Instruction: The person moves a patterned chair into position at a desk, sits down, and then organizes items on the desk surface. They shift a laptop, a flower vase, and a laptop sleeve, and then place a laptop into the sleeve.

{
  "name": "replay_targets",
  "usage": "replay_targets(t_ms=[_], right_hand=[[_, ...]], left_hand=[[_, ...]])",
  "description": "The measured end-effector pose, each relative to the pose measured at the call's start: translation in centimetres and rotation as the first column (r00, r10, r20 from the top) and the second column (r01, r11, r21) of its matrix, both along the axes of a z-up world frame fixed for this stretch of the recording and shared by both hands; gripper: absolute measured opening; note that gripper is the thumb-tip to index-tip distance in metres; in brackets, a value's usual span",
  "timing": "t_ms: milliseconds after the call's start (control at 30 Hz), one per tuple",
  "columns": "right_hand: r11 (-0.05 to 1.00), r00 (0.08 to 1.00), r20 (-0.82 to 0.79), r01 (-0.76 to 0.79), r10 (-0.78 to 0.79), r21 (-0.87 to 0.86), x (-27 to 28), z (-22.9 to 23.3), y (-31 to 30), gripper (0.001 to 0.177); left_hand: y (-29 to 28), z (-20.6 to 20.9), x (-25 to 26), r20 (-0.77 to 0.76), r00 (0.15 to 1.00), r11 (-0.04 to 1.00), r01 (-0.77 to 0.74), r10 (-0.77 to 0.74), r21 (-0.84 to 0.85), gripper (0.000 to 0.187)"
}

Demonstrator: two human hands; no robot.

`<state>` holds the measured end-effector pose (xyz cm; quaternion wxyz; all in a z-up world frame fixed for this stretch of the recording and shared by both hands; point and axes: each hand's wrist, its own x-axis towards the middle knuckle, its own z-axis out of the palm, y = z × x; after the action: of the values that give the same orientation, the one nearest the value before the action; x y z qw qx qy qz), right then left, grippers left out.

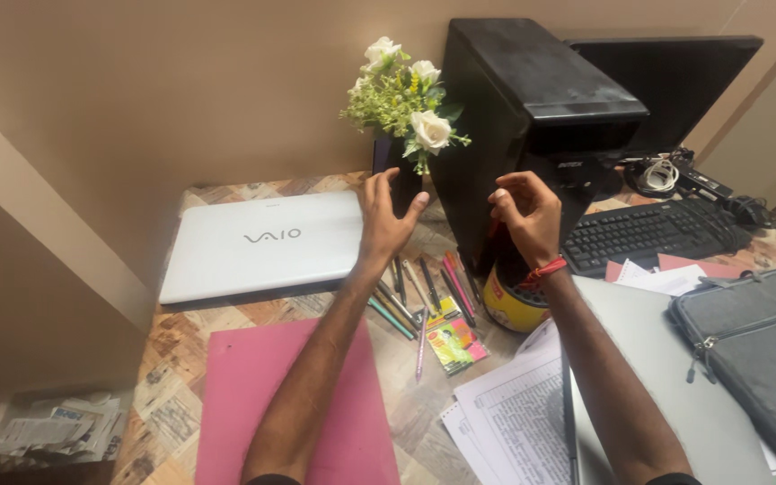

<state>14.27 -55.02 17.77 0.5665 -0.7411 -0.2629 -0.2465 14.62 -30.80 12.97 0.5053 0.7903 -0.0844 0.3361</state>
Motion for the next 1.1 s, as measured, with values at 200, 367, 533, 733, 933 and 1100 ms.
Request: replay_targets(t_ms=[200,367,533,733,933,1100], right_hand=[[1.000,1.000,0.004,0.023,-0.023,0.003,-0.4,-0.3,1.5,0.015],[0.998,0.998,-0.040,0.047,-0.045,0.040,-0.7,-0.5,1.5,0.015],[0.997,0.997,0.010,0.082,-0.082,-0.005,-0.7,-0.7,0.8,0.015],[0.992,0.992,-0.026,0.127,-0.127,-0.015,-0.8,-0.6,-2.6,0.016],[0.988,0.988,-0.020,0.156,-0.156,-0.002,-0.2,-0.9,-9.2,0.016],[0.966,0.965,-0.031,0.259,-0.259,-0.008,-0.7,-1.8,-14.7,0.016]], left_hand=[[1.5,-0.2,-0.3,-0.022,0.999,0.999,0.046,-0.046,0.003,0.071],[1.8,-0.5,-0.2,-0.012,0.997,0.997,0.079,-0.079,0.024,0.069],[1.2,-1.0,0.1,0.017,0.999,0.998,0.051,-0.052,0.044,0.068],[-2.0,-0.9,-0.1,0.074,0.995,0.996,0.073,-0.069,-0.049,0.058],[-8.7,0.4,-0.8,0.040,0.977,0.960,0.215,-0.211,-0.180,0.045],[-13.9,0.9,-1.0,-0.005,0.951,0.944,0.308,-0.310,-0.117,0.045]])
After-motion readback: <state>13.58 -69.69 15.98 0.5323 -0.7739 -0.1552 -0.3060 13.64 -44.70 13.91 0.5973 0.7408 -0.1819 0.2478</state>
